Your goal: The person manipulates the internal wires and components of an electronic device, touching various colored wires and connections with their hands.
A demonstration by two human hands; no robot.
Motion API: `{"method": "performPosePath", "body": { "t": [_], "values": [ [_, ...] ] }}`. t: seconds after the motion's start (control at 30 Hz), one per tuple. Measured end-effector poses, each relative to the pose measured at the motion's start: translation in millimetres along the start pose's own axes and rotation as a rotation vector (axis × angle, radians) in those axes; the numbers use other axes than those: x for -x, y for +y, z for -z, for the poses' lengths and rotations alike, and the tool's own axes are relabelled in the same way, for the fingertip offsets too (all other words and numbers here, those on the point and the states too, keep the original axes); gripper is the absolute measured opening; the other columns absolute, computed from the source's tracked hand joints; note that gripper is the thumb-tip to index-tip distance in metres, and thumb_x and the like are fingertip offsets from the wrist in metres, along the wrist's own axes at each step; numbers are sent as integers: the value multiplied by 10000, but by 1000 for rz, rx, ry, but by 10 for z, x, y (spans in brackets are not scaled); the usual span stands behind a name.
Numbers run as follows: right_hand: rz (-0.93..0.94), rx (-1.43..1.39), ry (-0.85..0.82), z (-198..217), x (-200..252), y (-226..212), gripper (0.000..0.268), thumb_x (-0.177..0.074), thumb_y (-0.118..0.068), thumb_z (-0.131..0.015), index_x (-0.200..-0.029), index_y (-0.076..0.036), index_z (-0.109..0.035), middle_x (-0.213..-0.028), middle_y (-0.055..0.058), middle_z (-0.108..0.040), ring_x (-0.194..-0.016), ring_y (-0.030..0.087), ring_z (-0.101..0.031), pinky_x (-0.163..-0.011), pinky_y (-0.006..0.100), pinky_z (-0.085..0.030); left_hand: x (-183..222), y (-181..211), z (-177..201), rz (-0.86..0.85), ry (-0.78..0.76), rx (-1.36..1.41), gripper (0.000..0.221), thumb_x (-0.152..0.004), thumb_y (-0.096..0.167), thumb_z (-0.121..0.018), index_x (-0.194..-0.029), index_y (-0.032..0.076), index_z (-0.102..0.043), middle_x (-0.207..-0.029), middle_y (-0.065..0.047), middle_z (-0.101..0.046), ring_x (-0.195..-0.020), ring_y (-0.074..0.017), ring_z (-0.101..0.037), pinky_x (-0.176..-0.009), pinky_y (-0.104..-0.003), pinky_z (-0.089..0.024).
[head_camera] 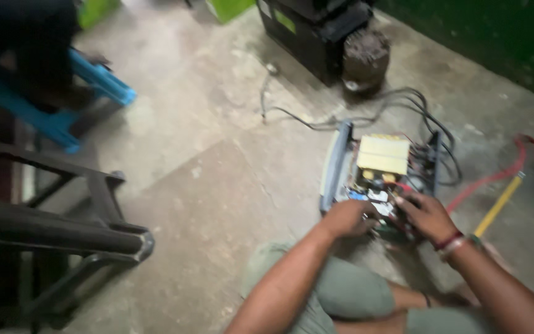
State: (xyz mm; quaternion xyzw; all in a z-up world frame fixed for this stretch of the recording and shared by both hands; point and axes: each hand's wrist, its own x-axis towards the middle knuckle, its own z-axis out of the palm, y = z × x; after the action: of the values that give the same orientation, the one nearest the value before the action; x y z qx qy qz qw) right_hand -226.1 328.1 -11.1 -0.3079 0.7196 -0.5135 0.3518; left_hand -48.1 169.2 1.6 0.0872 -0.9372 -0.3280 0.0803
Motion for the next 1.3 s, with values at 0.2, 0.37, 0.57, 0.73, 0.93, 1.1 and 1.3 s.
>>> {"method": "performPosePath", "body": {
  "t": [0.2,0.37,0.57,0.73,0.93,1.1,1.3],
  "values": [
    [-131,289,34,-27,50,-50,375,-914,-374,-706,-922,-8,-788,-642,89,-690,-542,167,-603,-516,333,-468,40,116,122,-31,20,-39,221,-871,312,-713,-1036,177,-770,-1043,-71,-752,-975,-317,-716,-844,-442,-562],
    [-224,115,-2,-11,-51,194,433,-949,-380,-673,-861,29,-785,-649,116,-707,-531,187,-617,-507,339,-471,22,99,121,-59,34,-33,210,-871,295,-714,-1028,171,-777,-1043,-72,-756,-974,-316,-717,-846,-438,-568],
    [-183,-81,-71,-90,-64,300,387,-944,-335,-663,-819,21,-750,-664,80,-704,-541,155,-617,-507,320,-486,-15,95,110,80,30,-41,196,-848,295,-739,-999,185,-797,-963,-112,-755,-928,-343,-710,-809,-460,-557],
    [-23,132,103,-104,17,199,356,-971,-315,-643,-855,7,-742,-690,91,-736,-578,159,-649,-566,353,-514,-33,131,150,86,11,-17,191,-861,316,-735,-1003,200,-789,-947,-105,-761,-910,-331,-722,-800,-454,-563],
    [247,433,356,-120,138,-50,272,-954,-288,-627,-1020,-45,-729,-826,175,-738,-737,326,-719,-681,444,-550,-42,149,49,53,59,-53,201,-849,326,-739,-977,180,-792,-952,-107,-759,-916,-338,-716,-804,-466,-558],
    [236,703,95,-82,173,-186,289,-941,-340,-653,-1007,-69,-732,-872,214,-733,-845,420,-704,-741,497,-540,-8,4,63,120,-2,-109,205,-831,299,-741,-978,166,-795,-951,-118,-755,-931,-347,-712,-819,-472,-556],
    [325,683,169,36,147,-213,289,-921,-317,-673,-1039,-60,-733,-910,226,-730,-873,431,-704,-759,489,-551,-53,64,249,78,-14,-24,208,-796,273,-769,-964,152,-786,-1020,-117,-747,-982,-341,-702,-844,-458,-553]
  ]
}}
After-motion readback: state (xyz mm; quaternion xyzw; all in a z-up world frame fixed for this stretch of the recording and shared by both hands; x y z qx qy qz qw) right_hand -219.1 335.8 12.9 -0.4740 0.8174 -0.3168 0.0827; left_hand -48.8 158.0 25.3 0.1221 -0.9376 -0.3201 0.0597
